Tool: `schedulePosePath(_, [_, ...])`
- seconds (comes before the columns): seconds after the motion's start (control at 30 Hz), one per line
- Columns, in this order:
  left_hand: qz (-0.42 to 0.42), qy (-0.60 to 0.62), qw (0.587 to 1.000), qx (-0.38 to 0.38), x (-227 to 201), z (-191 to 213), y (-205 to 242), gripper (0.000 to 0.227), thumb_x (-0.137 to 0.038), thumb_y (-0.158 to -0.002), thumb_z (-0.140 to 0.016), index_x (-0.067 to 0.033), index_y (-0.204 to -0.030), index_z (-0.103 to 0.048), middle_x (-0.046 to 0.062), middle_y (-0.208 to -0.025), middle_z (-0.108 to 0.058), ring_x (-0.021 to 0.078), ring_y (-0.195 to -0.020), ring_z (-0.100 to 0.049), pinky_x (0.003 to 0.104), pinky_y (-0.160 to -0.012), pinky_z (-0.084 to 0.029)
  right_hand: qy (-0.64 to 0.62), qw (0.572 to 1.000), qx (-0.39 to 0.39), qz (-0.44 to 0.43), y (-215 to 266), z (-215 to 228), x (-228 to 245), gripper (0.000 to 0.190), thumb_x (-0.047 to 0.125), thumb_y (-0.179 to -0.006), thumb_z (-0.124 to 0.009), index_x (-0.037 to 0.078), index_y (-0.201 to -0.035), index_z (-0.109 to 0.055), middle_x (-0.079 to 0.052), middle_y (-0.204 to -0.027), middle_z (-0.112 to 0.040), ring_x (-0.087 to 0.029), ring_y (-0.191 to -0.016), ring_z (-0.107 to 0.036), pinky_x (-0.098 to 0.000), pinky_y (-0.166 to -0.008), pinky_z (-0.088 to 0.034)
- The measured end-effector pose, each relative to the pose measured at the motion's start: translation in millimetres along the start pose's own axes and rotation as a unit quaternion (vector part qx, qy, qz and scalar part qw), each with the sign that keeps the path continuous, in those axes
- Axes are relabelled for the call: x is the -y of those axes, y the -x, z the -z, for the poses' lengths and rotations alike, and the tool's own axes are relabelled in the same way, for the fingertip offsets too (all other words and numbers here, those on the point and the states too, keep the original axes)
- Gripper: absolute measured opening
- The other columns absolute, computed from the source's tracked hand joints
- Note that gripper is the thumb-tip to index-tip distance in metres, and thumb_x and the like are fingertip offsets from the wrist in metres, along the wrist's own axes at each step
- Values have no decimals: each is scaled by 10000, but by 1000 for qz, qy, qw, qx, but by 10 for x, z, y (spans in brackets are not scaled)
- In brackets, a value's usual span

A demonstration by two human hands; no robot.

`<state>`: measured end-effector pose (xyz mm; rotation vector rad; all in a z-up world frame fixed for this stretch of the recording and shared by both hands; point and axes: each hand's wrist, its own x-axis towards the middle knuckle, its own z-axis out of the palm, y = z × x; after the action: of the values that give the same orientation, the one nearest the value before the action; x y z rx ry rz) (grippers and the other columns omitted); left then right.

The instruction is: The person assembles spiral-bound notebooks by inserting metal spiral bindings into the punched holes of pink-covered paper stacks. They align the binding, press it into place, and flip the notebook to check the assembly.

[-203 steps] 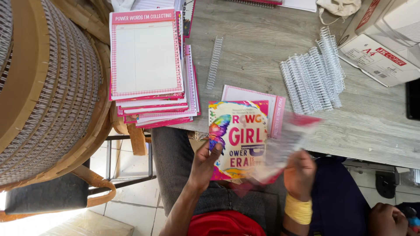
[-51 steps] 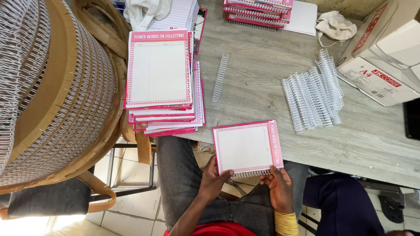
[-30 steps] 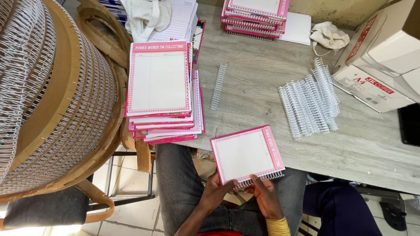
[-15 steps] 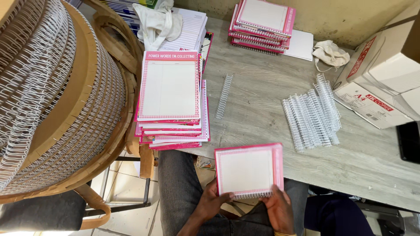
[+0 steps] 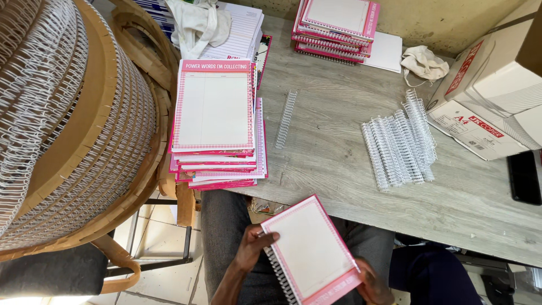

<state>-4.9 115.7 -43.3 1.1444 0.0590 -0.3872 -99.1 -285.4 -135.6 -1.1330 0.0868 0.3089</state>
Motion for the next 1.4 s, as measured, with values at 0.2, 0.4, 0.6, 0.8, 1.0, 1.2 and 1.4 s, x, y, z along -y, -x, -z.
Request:
schedulePosePath(0.2, [40,159,985,-50,138,116,-2,238,-137,-906,-752,48,-1037,-822,112,-904,-822,211,-764,-756,332,-701,-564,-82,979,-75,-170,195,-831,214,421,260,-1032,-545,-117,-1124,-709,-323,-1028,-771,-341,-964,-714,-496,-883,-514])
schedulePosePath(0.4, [74,162,976,-126,280,42,-66,224,-194,-923,-792,21,-860,-804,49,-740,-750,137,-618,-656,287,-568,-455,-159,963,212,-53,-9,-1017,395,752,527,-1004,-782,-94,-1395,-620,-322,-1309,-751,-397,-1204,-742,-503,-1001,-555])
schedulePosePath(0.6, [127,192,968,-96,-101,-204,-262,142,-158,-882,-842,-22,-846,-826,97,-808,-813,215,-704,-752,329,-683,-555,-342,875,318,128,-199,-1359,569,780,617,-1165,-588,-44,-1566,-482,-341,-1493,-595,-460,-1366,-605,-652,-1120,-465])
schedulePosePath(0.8, [74,56,994,58,-631,-318,-493,252,-309,-1054,-752,-164,-849,-760,-110,-781,-662,14,-711,-567,213,-662,-425,-38,942,-225,-245,-198,-436,58,574,4,-875,-753,-131,-1430,-691,-340,-1315,-786,-452,-1175,-723,-553,-993,-507])
schedulePosePath(1.0, [44,82,995,-29,-546,-97,-548,646,-310,-979,-711,-80,-1573,-602,171,-941,-832,199,-743,-775,276,-635,-609,-182,935,-304,-34,-782,-921,725,530,323,-1078,-482,-31,-1463,-573,-228,-1427,-639,-389,-1315,-605,-576,-1164,-432])
schedulePosePath(1.2, [-86,-123,986,-66,-547,-244,-597,446,-272,-1037,-670,-86,-1441,-685,126,-790,-836,201,-718,-820,357,-680,-720,-155,967,-107,171,-2337,-1665,2153,322,211,-1095,-617,144,-1404,-677,-65,-1394,-733,-226,-1386,-643,-441,-1192,-471])
schedulePosePath(1.4, [-96,-89,988,-77,-525,-254,-607,432,-283,-1040,-678,-75,-1417,-704,136,-749,-816,193,-676,-802,354,-666,-713,-173,971,-39,162,-4170,-2129,3235,317,406,-1054,-665,167,-1257,-714,-69,-1082,-760,-281,-1069,-756,-446,-897,-637])
